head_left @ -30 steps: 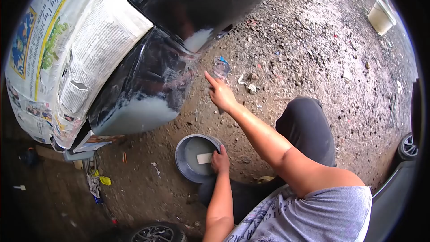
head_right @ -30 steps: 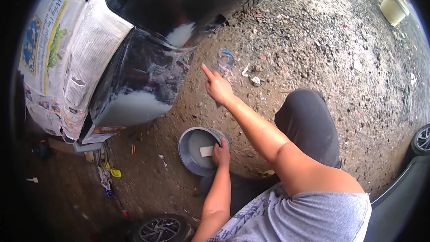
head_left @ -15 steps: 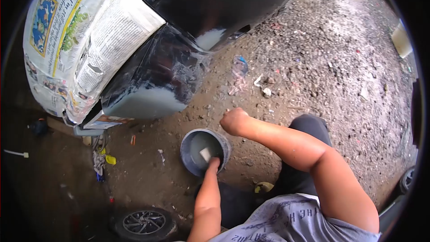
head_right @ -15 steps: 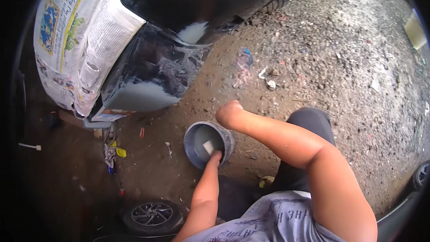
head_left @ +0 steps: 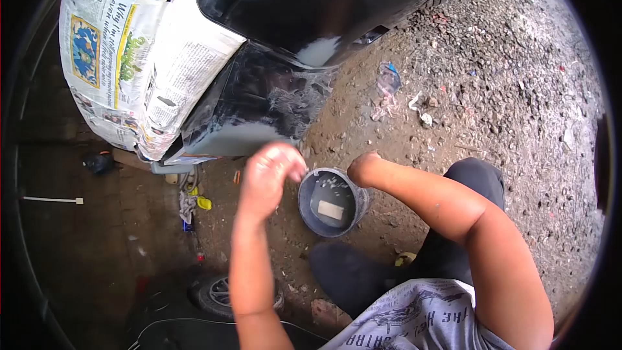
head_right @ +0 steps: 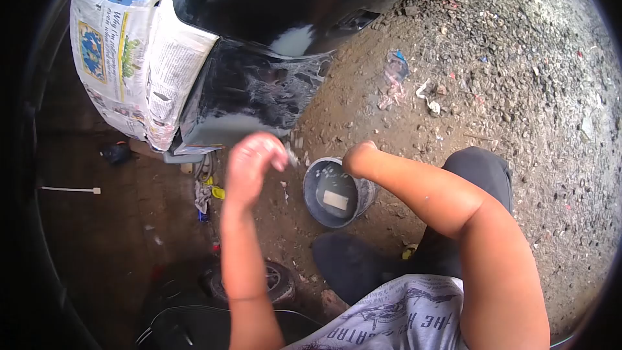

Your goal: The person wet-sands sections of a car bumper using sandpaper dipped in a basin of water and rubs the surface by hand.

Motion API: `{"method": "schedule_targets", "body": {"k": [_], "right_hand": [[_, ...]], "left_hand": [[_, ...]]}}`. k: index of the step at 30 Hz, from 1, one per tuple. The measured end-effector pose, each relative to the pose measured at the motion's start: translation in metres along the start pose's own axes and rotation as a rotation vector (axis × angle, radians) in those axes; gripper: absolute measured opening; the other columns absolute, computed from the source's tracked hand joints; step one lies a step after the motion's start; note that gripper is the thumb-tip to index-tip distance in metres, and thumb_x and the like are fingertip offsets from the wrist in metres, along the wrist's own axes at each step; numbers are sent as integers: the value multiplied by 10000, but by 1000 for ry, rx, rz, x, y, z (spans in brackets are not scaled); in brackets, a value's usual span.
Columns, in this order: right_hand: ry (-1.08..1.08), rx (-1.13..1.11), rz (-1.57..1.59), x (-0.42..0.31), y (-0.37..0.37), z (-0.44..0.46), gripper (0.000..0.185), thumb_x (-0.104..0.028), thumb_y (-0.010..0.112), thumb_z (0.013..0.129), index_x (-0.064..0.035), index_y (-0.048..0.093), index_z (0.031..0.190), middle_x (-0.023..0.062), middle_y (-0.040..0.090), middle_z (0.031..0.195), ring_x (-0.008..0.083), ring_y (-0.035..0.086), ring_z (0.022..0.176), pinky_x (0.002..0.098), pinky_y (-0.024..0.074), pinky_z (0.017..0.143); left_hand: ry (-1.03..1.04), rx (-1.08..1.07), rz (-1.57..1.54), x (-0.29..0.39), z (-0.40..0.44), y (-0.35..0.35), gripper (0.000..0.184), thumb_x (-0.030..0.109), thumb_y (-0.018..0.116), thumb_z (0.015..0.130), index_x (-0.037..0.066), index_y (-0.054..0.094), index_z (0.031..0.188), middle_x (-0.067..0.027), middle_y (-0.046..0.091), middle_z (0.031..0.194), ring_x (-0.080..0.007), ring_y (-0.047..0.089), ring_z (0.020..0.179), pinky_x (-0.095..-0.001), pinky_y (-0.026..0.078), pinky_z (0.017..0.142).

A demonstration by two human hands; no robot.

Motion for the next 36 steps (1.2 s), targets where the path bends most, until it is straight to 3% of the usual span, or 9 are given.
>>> {"method": "schedule_targets", "body": {"k": [2,4,7,11,14,17,23,32,36], "right_hand": [[-43,12,18,-7,2,9,292,-147,633,867,-107,737,1137,105,704,1203,299,677,1104,436,553,860],[-64,16,4,-13,-4,-1,284,-157,622,877,-107,738,1131,100,706,1200,294,678,1101,438,554,864],[-95,43,10,-19,-11,-6,279,-171,601,895,-110,738,1130,95,706,1202,288,678,1103,436,554,870],[-76,93,42,-21,-9,13,370,-137,777,769,-141,749,1137,72,709,1210,285,678,1108,452,544,855],[-101,106,10,-24,-12,10,338,-146,751,795,-137,752,1133,69,709,1212,283,683,1097,453,548,847],[-109,69,11,-23,-21,-5,279,-177,600,898,-112,738,1132,92,705,1203,288,682,1095,434,557,862],[-82,68,34,-13,-21,-8,308,-150,693,831,-135,751,1133,72,710,1206,283,684,1095,444,564,830],[-64,131,26,-4,-28,-25,259,-131,607,883,-119,749,1099,99,719,1159,296,691,1065,417,565,836],[-46,140,60,1,-21,-12,304,-153,691,833,-140,752,1130,82,714,1191,283,690,1080,425,562,834]], "left_hand": [[274,181,453,85,15,-1,156,73,555,995,-28,653,927,-69,641,867,-128,591,793,-280,477,723],[715,234,1142,132,20,13,93,32,639,918,-19,678,985,-125,660,940,-262,637,860,-333,506,776],[822,191,1741,149,27,28,332,85,697,850,47,663,1178,-105,623,1212,-282,571,1161,-465,428,997],[724,50,1930,119,38,17,628,281,683,863,77,493,1425,-84,405,1523,-262,345,1432,-489,267,1166],[641,-19,2118,89,39,16,826,466,631,859,82,343,1531,-80,253,1629,-233,183,1522,-483,113,1235],[598,-51,2092,86,42,22,800,460,611,872,63,358,1519,-89,266,1622,-226,202,1516,-475,115,1238],[663,-184,2185,73,53,39,725,413,567,917,36,370,1505,-81,262,1622,-216,186,1518,-414,127,1249],[744,-196,2251,72,52,42,676,399,567,914,40,434,1471,-51,311,1597,-208,229,1500,-424,148,1246],[791,-179,2265,71,55,47,664,392,575,904,46,457,1458,-45,327,1587,-197,254,1487,-424,157,1245]]}}
Point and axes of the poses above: each hand's wrist, its own z-axis towards the middle knuckle, its own y-axis out of the palm, x = y × z, the point moved 7 cm from there along z, towards the middle knuckle
